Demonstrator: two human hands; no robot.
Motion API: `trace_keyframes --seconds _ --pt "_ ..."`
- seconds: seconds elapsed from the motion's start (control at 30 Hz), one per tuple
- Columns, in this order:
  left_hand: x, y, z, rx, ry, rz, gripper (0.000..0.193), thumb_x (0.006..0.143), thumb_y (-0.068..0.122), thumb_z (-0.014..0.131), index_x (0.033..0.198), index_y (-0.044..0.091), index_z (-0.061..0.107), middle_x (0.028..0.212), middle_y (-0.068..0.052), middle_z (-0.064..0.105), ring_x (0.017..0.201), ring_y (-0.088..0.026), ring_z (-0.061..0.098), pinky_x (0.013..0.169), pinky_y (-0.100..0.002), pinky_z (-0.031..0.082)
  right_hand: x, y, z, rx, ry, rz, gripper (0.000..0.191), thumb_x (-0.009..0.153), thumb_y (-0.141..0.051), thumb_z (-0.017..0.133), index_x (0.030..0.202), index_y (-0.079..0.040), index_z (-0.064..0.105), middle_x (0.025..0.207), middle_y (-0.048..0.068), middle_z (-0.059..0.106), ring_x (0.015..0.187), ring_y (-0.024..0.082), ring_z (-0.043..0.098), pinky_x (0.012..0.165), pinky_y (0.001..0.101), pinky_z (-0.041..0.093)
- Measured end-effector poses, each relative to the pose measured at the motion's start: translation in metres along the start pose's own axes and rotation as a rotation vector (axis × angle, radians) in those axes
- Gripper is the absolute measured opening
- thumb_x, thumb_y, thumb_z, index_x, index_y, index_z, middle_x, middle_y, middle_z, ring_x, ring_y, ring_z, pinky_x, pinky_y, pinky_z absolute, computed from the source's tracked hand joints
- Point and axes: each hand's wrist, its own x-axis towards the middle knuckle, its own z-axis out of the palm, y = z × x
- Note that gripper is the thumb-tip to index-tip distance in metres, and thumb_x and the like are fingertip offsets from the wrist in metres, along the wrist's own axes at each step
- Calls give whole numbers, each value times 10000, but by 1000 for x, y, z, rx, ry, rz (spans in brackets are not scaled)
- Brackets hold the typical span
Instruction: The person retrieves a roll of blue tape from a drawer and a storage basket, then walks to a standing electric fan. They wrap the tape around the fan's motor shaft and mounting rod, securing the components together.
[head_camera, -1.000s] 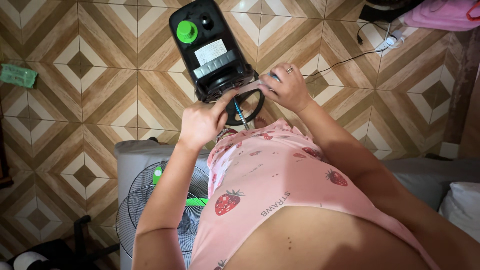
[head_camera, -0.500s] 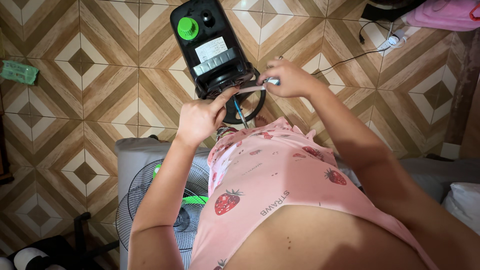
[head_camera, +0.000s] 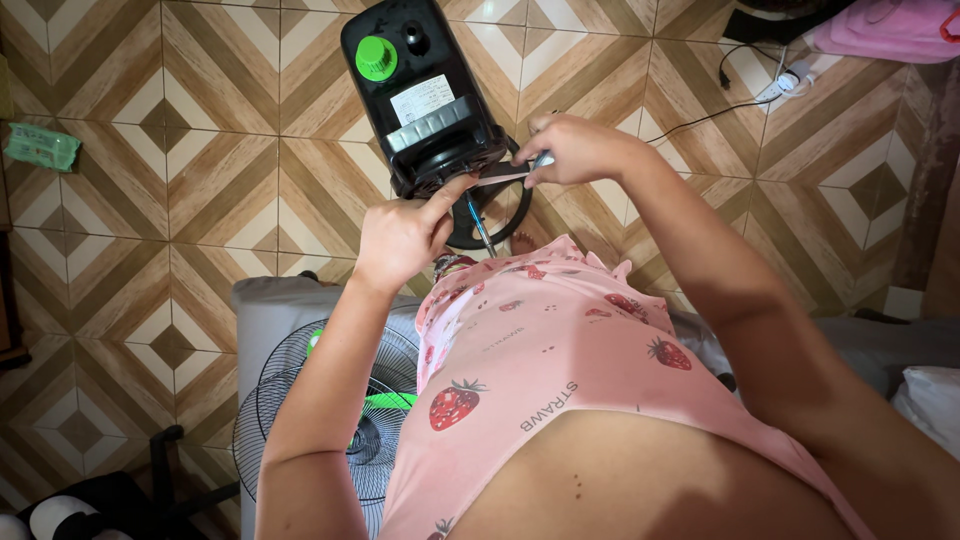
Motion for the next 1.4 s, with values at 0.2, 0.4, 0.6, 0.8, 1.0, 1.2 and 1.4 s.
trace_keyframes --seconds 0.2,0.4,0.6,0.8,1.0,1.2,1.4 --pt "0 -1 1 19 22 15 585 892 168 699 1447 315 588 540 -32 559 477 -244 591 486 -402 491 3 26 -2 222 47 -6 313 804 -317 847 1066 -149 805 929 75 683 912 225 669 792 365 527" --pt "-2 -1 3 12 13 5 580 883 185 707 1439 307 593 531 -38 553 484 -255 594 490 -409 495 2 47 11 460 132 18 257 953 -304 735 1100 -98 775 1035 56 751 977 175 698 887 312 533" --pt "-2 -1 3 16 -6 1 600 884 188 706 1456 315 575 538 -37 564 493 -255 607 481 -416 494 3 46 10 402 81 108 291 990 -364 704 1106 -114 797 976 70 744 919 188 692 827 328 529" --pt "-3 -1 1 11 -30 -1 619 888 188 701 1474 321 551 546 -42 579 503 -259 616 496 -418 505 3 34 -5 287 135 71 331 809 -352 852 1025 -106 807 945 66 755 893 209 710 807 333 538" --pt "-1 -1 1 1 -16 12 631 880 196 716 1477 307 542 567 -41 589 516 -265 617 511 -418 511 10 36 -3 107 117 -57 329 785 -307 882 1052 -123 825 979 131 698 926 256 681 791 365 532" --pt "-2 -1 1 3 -21 5 614 886 192 720 1464 315 553 546 -42 571 510 -262 617 513 -414 515 18 43 4 185 -132 123 287 854 -333 808 1065 -140 796 960 42 773 878 218 714 806 365 536" --pt "-2 0 4 -36 24 8 600 898 186 709 1467 298 555 585 -38 583 538 -261 621 531 -414 516 13 48 2 216 -96 72 317 818 -308 832 1038 -91 764 964 78 750 886 221 693 797 367 531"
